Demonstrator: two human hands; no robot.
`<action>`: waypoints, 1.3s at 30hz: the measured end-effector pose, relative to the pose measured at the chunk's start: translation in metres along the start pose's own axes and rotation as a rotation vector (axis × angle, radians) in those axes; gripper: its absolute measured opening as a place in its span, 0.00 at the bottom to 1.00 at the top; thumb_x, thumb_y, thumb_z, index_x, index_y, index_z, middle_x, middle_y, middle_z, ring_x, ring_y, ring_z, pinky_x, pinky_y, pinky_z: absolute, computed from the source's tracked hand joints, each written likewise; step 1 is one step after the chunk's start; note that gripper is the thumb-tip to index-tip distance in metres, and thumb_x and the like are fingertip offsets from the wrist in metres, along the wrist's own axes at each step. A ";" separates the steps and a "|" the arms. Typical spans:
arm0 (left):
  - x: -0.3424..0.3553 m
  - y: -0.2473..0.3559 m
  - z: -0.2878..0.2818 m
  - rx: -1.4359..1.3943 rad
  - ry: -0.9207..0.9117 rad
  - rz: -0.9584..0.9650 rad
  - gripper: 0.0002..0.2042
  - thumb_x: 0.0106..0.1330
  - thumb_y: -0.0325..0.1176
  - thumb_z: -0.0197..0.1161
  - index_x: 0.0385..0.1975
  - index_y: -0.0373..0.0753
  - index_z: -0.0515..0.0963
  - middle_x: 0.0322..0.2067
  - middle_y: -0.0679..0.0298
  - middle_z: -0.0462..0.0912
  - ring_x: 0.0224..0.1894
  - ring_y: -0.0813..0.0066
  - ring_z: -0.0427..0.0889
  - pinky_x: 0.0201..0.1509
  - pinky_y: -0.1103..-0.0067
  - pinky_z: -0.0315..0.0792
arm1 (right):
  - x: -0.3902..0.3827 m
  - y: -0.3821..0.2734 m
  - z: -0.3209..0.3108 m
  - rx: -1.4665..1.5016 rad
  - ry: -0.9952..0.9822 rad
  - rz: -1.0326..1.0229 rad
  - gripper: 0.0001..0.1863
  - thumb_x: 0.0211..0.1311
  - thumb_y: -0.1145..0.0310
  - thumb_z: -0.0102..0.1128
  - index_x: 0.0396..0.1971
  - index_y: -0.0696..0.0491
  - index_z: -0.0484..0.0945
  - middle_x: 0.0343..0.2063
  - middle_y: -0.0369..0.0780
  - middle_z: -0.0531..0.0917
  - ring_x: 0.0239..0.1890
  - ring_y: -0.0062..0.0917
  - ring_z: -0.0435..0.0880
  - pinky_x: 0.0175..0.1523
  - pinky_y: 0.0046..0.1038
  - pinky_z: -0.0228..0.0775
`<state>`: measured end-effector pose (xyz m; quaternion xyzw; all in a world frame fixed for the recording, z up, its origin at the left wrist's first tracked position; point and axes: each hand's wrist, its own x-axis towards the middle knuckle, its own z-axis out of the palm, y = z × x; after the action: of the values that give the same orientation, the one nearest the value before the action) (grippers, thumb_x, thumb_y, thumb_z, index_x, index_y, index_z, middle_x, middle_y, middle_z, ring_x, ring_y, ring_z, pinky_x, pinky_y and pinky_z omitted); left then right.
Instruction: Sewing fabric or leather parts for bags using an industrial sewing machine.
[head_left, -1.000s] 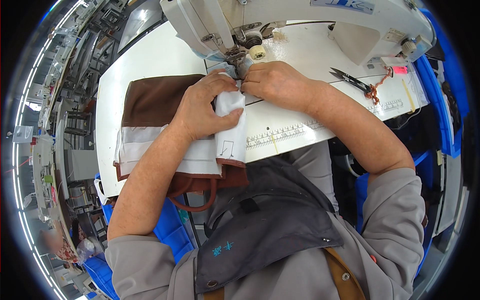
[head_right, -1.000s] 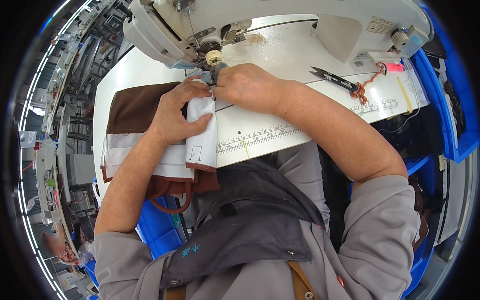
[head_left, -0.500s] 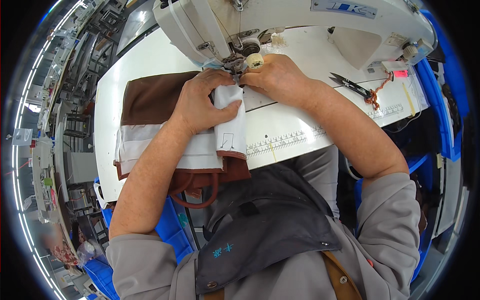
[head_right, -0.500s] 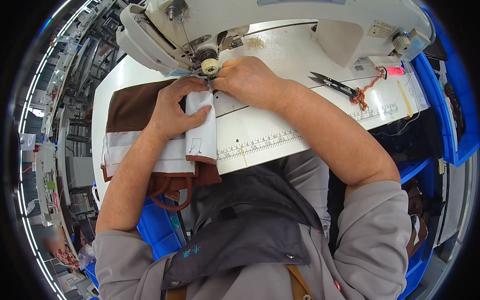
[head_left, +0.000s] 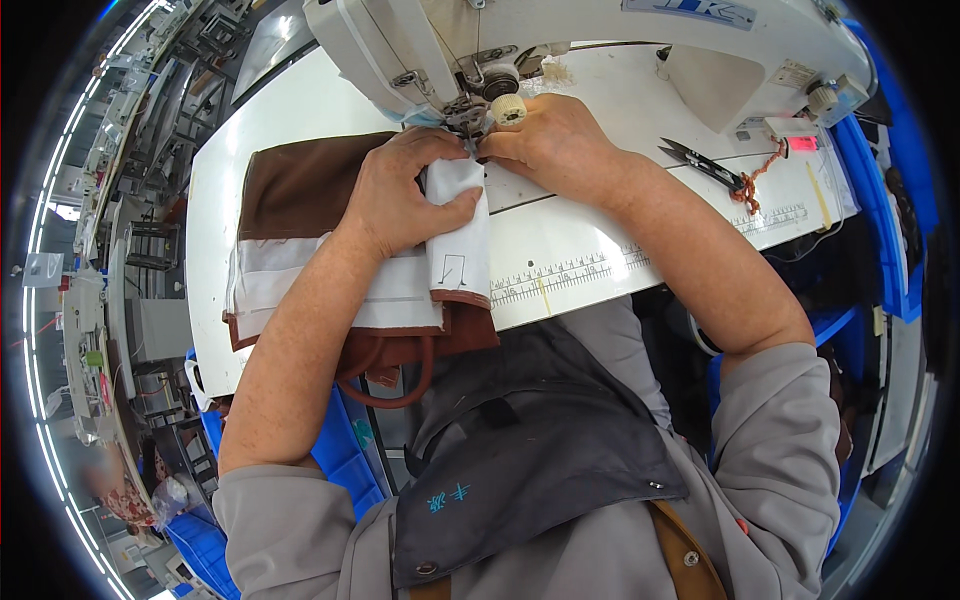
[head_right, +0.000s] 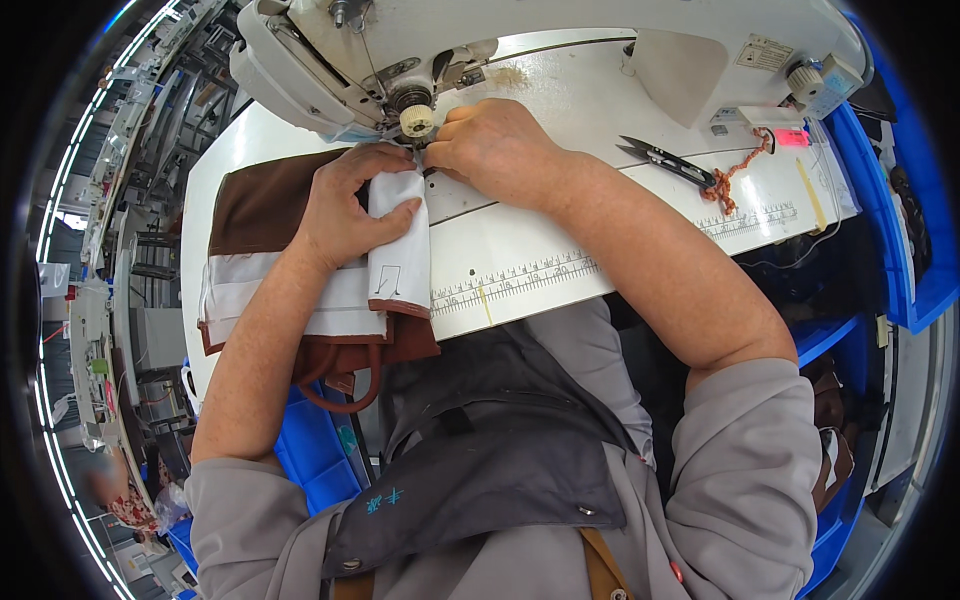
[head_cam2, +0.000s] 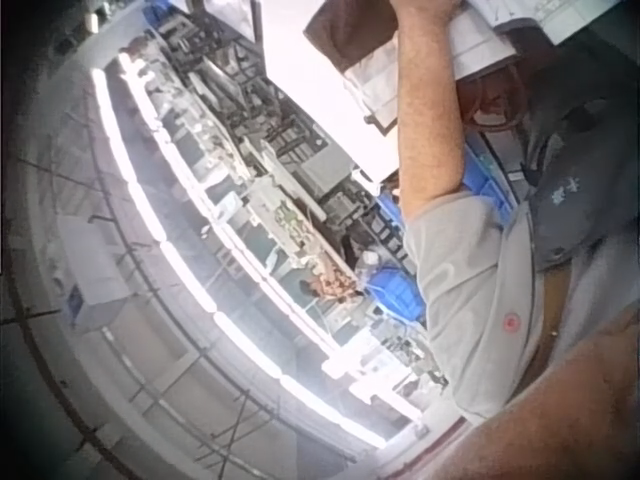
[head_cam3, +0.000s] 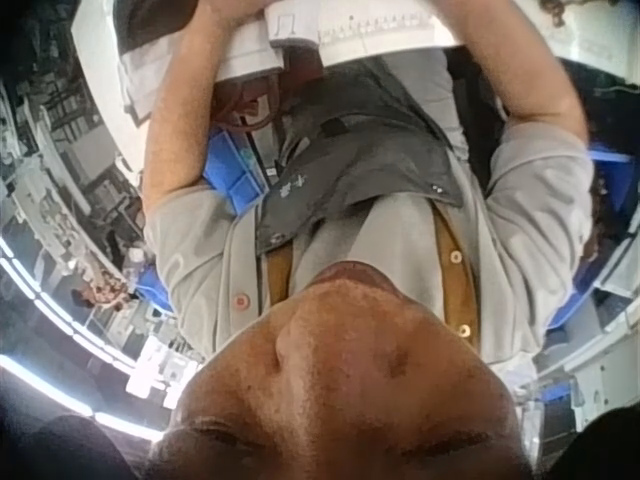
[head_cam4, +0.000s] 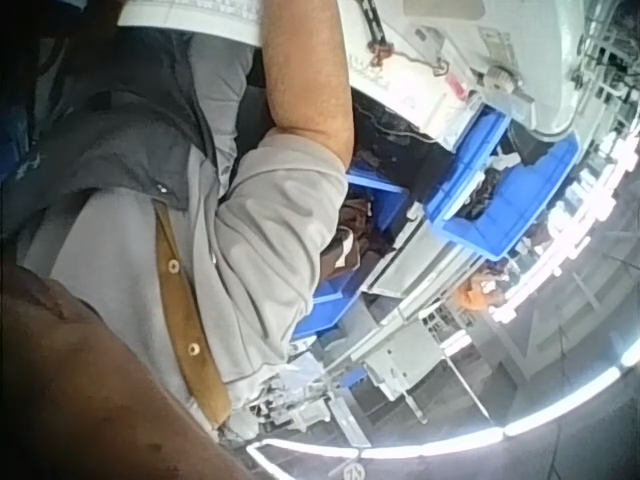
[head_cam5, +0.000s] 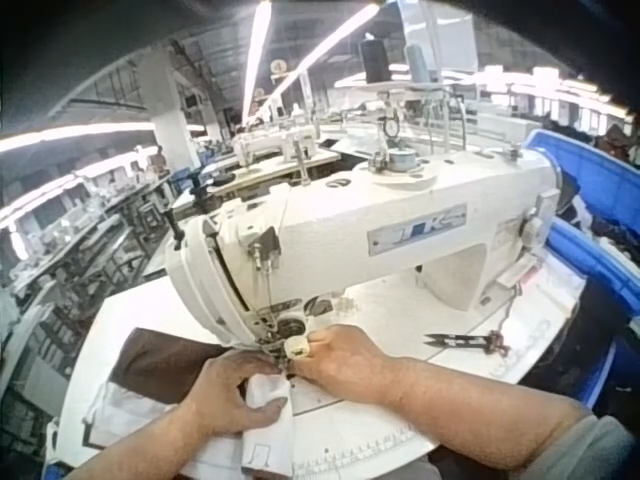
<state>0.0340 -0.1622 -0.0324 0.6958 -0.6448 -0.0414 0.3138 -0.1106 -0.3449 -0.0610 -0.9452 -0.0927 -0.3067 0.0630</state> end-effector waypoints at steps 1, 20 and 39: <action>0.000 0.001 0.000 0.005 0.005 0.000 0.17 0.47 0.30 0.73 0.39 0.33 0.83 0.44 0.54 0.86 0.49 0.61 0.85 0.57 0.72 0.76 | 0.000 0.000 0.000 -0.008 0.002 0.006 0.06 0.53 0.66 0.64 0.31 0.47 0.86 0.27 0.32 0.84 0.38 0.27 0.84 0.39 0.33 0.77; 0.000 -0.004 0.001 0.017 0.039 0.001 0.17 0.47 0.30 0.74 0.39 0.35 0.83 0.43 0.55 0.86 0.47 0.61 0.85 0.56 0.72 0.77 | -0.004 0.001 -0.005 0.124 0.030 0.157 0.07 0.57 0.63 0.63 0.33 0.47 0.86 0.29 0.37 0.85 0.34 0.29 0.84 0.39 0.34 0.77; 0.000 0.002 0.003 0.009 0.019 0.001 0.16 0.48 0.30 0.73 0.39 0.34 0.83 0.43 0.55 0.86 0.48 0.61 0.85 0.57 0.72 0.76 | 0.004 0.007 -0.006 0.944 0.338 0.671 0.22 0.77 0.51 0.49 0.38 0.56 0.81 0.29 0.32 0.80 0.30 0.15 0.76 0.41 0.18 0.65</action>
<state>0.0308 -0.1634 -0.0335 0.6972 -0.6424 -0.0317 0.3165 -0.1096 -0.3523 -0.0538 -0.7310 0.0958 -0.3417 0.5828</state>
